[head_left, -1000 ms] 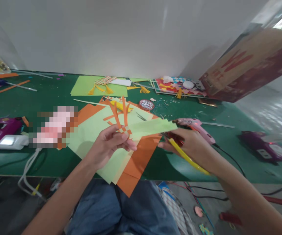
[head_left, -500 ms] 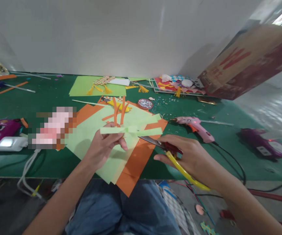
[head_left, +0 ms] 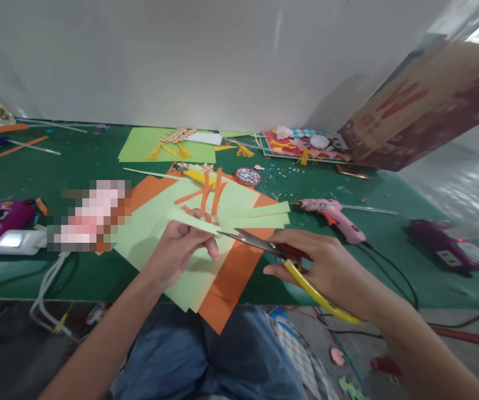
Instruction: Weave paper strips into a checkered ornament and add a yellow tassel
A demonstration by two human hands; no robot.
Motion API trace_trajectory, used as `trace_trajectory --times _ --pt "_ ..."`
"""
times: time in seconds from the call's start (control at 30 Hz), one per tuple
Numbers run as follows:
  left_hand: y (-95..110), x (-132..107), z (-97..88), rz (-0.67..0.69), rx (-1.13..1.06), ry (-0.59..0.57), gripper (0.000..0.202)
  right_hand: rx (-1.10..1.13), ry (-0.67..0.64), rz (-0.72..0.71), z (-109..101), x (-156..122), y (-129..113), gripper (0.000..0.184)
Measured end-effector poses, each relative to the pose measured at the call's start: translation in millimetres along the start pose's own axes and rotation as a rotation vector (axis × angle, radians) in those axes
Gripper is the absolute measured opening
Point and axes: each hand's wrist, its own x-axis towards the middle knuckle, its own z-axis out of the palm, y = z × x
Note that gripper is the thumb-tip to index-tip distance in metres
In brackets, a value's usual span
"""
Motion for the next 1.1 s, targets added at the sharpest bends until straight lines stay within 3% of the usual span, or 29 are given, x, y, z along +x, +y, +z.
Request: trace_trajectory --times 0.37,0.83,1.1 --pt "-4 -2 1.7 0.129 0.086 -0.052 0.015 0.058 -0.128 0.145 -2 -1 -4 0.039" --pt "-12 -2 -0.4 0.346 0.071 -0.016 0.01 0.362 -0.292 0.255 -2 7 -11 0.045" --pt "-9 -3 5.0 0.307 0.126 0.006 0.012 0.384 -0.327 0.299 -4 7 -13 0.045"
